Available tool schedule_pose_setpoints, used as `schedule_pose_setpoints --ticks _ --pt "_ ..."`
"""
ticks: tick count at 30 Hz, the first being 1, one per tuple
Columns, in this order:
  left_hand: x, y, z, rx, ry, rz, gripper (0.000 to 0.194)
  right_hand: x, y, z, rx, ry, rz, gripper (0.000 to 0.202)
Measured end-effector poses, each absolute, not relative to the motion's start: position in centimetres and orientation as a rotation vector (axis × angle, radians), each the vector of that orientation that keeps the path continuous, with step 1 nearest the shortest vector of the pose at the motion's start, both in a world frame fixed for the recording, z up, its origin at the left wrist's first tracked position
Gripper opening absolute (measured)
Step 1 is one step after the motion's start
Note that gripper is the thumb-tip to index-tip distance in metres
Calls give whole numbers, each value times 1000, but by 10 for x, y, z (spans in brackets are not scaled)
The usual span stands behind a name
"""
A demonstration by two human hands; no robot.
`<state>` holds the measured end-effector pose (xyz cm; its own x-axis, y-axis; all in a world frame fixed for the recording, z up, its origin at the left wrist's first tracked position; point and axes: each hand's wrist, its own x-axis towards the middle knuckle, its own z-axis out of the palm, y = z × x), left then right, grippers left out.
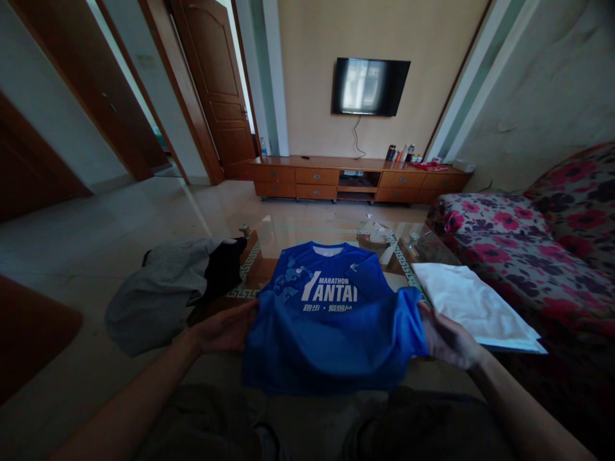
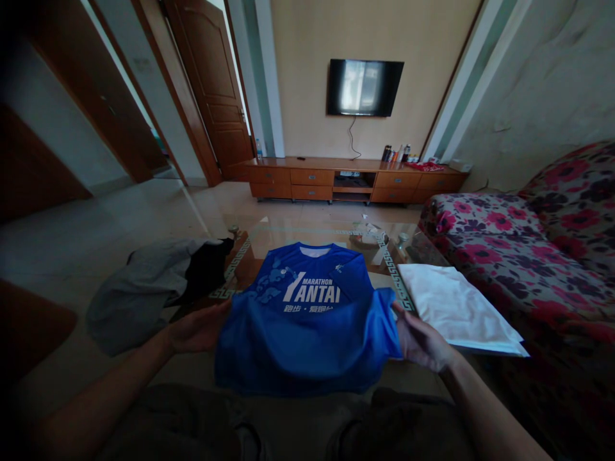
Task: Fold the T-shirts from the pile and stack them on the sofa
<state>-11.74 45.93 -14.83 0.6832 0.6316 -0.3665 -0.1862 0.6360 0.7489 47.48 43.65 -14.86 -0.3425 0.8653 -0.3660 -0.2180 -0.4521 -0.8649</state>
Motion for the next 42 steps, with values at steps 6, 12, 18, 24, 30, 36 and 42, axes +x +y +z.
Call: schedule_pose_setpoints --ticks 6,12,18,24,30,36,42 --pt "-87 458 -146 906 654 363 94 452 432 -143 -1074 -1162 2117 100" --pt "-87 476 -141 938 857 785 97 441 438 -123 -1034 -1049 1918 89" --pt "-91 487 -158 953 855 724 32 439 443 -123 -1099 -989 1807 69" --pt "-95 492 -151 1115 795 830 61 456 451 -124 -1115 -926 1709 49" --pt "-85 494 -148 1263 1069 977 53 455 458 -138 -1101 -860 1490 55" --pt "-84 495 -135 1554 1240 1035 29 456 461 -139 -1133 -965 1345 28" --pt "-87 489 -108 1846 1295 1138 31 464 455 -120 -1247 -999 1126 36"
